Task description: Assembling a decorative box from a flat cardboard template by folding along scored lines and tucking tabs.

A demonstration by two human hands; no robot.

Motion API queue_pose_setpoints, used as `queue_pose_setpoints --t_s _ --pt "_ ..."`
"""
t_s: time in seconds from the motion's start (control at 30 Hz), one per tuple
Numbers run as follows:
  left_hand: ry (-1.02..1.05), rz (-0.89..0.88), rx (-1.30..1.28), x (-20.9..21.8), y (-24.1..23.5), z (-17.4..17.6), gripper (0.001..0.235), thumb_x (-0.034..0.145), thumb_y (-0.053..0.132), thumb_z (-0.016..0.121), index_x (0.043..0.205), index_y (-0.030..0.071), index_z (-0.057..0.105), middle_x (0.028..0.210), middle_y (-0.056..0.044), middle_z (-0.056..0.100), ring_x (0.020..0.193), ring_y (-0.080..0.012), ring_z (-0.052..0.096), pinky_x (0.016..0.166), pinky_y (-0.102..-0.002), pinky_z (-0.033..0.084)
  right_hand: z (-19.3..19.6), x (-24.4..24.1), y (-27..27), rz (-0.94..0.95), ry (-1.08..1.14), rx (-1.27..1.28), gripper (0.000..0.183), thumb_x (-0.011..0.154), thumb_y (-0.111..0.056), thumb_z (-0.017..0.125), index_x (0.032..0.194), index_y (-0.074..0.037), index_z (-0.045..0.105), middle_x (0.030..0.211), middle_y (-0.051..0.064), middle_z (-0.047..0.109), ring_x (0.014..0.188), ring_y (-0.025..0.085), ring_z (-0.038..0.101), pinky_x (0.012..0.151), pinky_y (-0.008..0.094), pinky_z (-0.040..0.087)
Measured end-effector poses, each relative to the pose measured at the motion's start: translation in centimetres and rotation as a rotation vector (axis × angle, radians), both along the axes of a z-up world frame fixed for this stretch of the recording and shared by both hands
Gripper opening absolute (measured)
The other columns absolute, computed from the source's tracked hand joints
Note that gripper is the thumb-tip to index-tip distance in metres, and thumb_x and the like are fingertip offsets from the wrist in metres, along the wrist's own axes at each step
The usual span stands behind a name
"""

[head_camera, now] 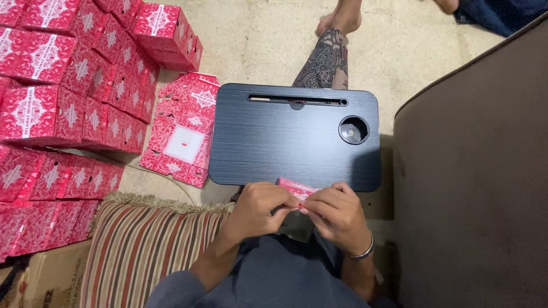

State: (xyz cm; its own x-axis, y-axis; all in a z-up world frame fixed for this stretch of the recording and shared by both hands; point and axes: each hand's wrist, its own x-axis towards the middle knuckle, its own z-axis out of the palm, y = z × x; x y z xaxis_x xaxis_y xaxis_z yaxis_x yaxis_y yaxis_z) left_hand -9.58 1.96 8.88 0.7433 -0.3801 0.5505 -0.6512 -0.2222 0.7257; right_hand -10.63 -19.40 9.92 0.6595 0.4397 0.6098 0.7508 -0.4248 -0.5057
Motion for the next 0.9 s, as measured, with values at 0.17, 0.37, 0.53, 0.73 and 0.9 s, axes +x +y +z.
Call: queue_pose_setpoints --t_s 0.17,0.37,0.53,0.73,0.9 --pt "-0.04 -0.073 -0.005 0.3 0.6 0.5 0.014 0.083 0.001 0.074 0.075 0.013 0.071 0.071 -0.001 0.074 0.064 -0.0247 0.073 0.06 -0.032 0.058 -0.4 0.0 0.0 0.019 -0.084 -0.015 0.022 0.097 -0.018 0.066 0.076 -0.012 0.07 0.077 0.002 0.068 0.069 0.024 0.066 0.064 0.036 0.047" --pt "-0.061 -0.127 0.02 0.9 1.3 -0.2 0.014 0.085 0.0 0.071 0.075 0.01 0.071 0.074 -0.004 0.076 0.068 -0.0252 0.075 0.068 -0.035 0.06 -0.7 0.6 -0.2 0.04 -0.099 -0.02 0.024 0.096 -0.02 0.067 0.073 -0.013 0.069 0.074 0.001 0.065 0.073 0.025 0.068 0.066 0.039 0.048" --pt "-0.072 -0.163 0.038 1.4 1.6 0.5 0.014 0.088 -0.003 0.067 0.079 0.006 0.07 0.079 -0.007 0.078 0.075 -0.0265 0.077 0.085 -0.039 0.061 -0.6 0.9 -0.9 0.044 -0.075 -0.007 0.023 0.095 -0.02 0.069 0.074 -0.012 0.07 0.072 0.002 0.063 0.077 0.028 0.069 0.067 0.041 0.05" --pt "-0.028 -0.198 0.074 1.8 2.6 1.6 0.013 0.086 -0.008 0.064 0.081 0.002 0.071 0.08 -0.011 0.079 0.078 -0.0291 0.078 0.09 -0.045 0.059 -1.2 1.2 -2.6 0.045 -0.061 -0.013 0.021 0.093 -0.019 0.07 0.074 -0.011 0.071 0.072 0.003 0.064 0.079 0.03 0.069 0.068 0.043 0.05" --pt "-0.021 -0.132 0.074 1.5 3.7 1.9 0.014 0.086 -0.006 0.066 0.081 0.005 0.073 0.081 -0.008 0.079 0.076 -0.027 0.078 0.089 -0.045 0.06 -0.5 0.8 -3.4 0.027 -0.039 -0.016 0.019 0.092 -0.015 0.069 0.074 -0.011 0.071 0.073 0.003 0.065 0.083 0.03 0.071 0.073 0.043 0.052"
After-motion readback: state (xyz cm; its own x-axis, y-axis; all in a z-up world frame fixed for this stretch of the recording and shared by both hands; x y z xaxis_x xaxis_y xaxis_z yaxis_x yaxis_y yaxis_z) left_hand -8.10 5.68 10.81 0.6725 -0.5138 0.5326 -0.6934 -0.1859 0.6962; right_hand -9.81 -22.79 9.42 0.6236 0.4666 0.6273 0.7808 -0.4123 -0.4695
